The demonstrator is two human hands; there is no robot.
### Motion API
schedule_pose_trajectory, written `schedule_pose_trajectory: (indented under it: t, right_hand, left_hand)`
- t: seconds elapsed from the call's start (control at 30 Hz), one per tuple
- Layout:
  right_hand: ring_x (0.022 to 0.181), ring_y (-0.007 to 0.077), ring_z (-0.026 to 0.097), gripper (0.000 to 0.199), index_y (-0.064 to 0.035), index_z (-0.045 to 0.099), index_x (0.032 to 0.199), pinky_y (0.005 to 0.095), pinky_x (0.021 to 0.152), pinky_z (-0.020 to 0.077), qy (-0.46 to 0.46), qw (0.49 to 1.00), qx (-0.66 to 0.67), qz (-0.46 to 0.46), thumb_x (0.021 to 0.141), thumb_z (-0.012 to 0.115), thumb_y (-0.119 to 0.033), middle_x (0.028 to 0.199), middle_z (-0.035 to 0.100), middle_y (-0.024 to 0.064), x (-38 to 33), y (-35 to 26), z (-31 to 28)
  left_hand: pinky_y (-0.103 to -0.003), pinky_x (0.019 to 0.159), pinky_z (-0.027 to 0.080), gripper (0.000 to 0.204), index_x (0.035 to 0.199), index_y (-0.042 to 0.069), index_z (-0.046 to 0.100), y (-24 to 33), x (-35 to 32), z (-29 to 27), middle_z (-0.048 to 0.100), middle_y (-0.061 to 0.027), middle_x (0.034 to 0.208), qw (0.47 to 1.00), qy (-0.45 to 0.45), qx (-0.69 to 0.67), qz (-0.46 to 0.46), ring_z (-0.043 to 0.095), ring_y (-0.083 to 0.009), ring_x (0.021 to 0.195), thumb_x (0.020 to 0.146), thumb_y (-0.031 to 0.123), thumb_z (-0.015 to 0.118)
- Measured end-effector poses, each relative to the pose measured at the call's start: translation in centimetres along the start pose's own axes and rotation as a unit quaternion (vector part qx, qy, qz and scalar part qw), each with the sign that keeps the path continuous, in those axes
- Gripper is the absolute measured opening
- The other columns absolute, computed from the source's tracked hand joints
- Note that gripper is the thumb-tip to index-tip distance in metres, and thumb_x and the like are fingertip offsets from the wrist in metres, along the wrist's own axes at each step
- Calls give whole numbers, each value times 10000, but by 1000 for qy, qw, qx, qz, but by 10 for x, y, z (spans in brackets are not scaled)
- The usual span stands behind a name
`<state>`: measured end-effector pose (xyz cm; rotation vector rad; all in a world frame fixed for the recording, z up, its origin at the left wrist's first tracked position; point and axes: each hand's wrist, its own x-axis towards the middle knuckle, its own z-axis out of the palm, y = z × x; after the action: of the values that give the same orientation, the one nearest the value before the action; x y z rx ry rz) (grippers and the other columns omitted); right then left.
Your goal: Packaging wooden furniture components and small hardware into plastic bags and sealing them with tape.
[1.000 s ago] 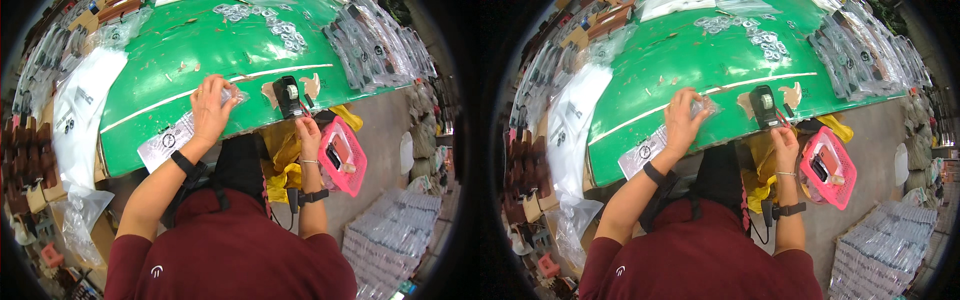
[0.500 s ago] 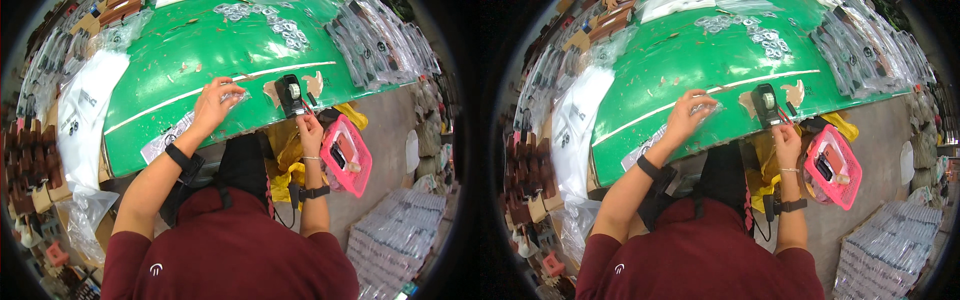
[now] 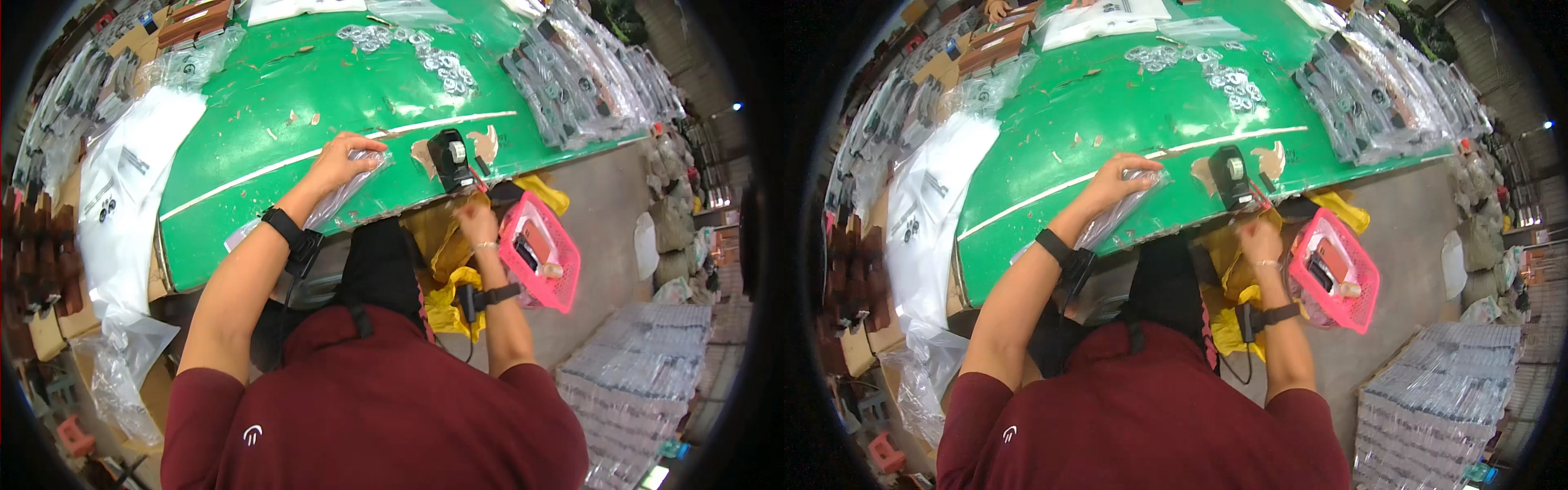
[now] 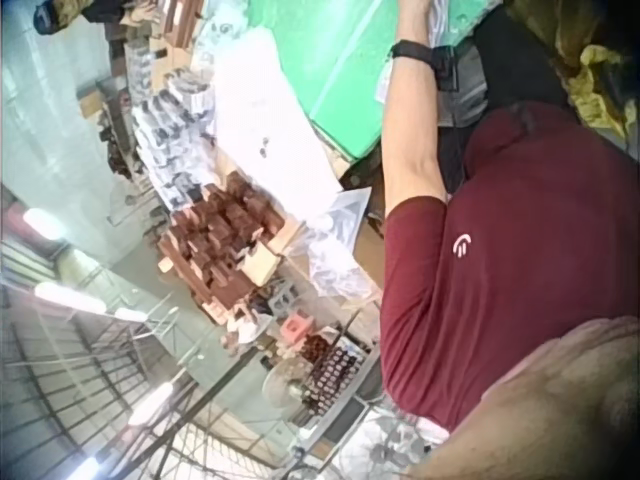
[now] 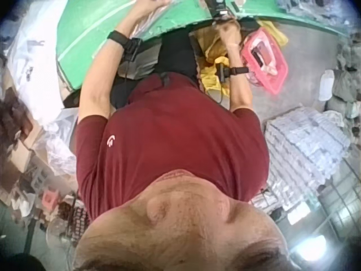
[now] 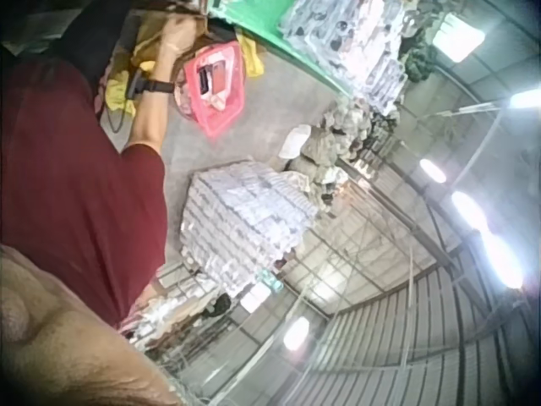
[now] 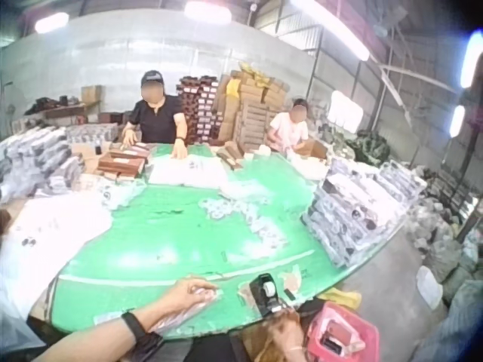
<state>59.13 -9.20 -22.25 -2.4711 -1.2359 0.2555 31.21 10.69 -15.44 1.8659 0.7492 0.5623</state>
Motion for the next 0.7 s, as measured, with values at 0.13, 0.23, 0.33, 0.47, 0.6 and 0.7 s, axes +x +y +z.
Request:
schedule_pose_trajectory:
  t: [0.13,0.23,0.33,0.47,0.6,0.7]
  right_hand:
    - [710,103,638,184,-54,705,942,278,640,494,-128,894,429,-28,893,721,-231,803,698,21,-36,-28,-18]
    - [741,40,568,180,-15,683,997,209,638,447,-183,850,489,-71,933,696,-183,827,657,-33,-24,-116,-50]
    - [751,53,584,206,-1,685,1000,214,659,452,-201,825,514,-117,923,705,-191,836,673,-14,4,-160,-35]
    - [760,56,590,216,0,691,1000,216,669,455,-228,839,476,-130,915,711,-197,844,685,0,31,-175,-14]
    - [740,94,620,246,-12,717,913,257,656,472,-200,882,406,-131,854,736,-250,791,701,39,44,-178,1]
    - [701,150,647,281,-45,729,866,307,637,488,-169,925,320,-120,806,749,-319,736,702,72,42,-183,-2]
  left_hand:
    - [-424,1046,434,363,1153,212,747,-5,8,1,653,-137,1194,999,21,16,33,566,-316,1186,790,204,764]
    - [-423,1040,436,381,1161,209,744,-10,5,-5,655,-146,1184,999,20,14,43,569,-322,1176,781,216,774]
    - [-422,1036,437,398,1163,205,743,-15,8,-1,655,-150,1174,998,28,12,47,569,-324,1171,768,233,787]
    - [-408,1057,411,446,1224,118,703,-9,8,1,629,-156,1210,1000,11,15,13,529,-301,1204,794,213,775]
    - [-409,1048,418,505,1253,116,685,-10,5,0,626,-167,1204,1000,14,6,24,537,-303,1198,767,208,785]
    - [-415,1025,434,609,1325,123,623,-4,0,2,628,-169,1190,999,42,13,11,560,-313,1170,745,203,791]
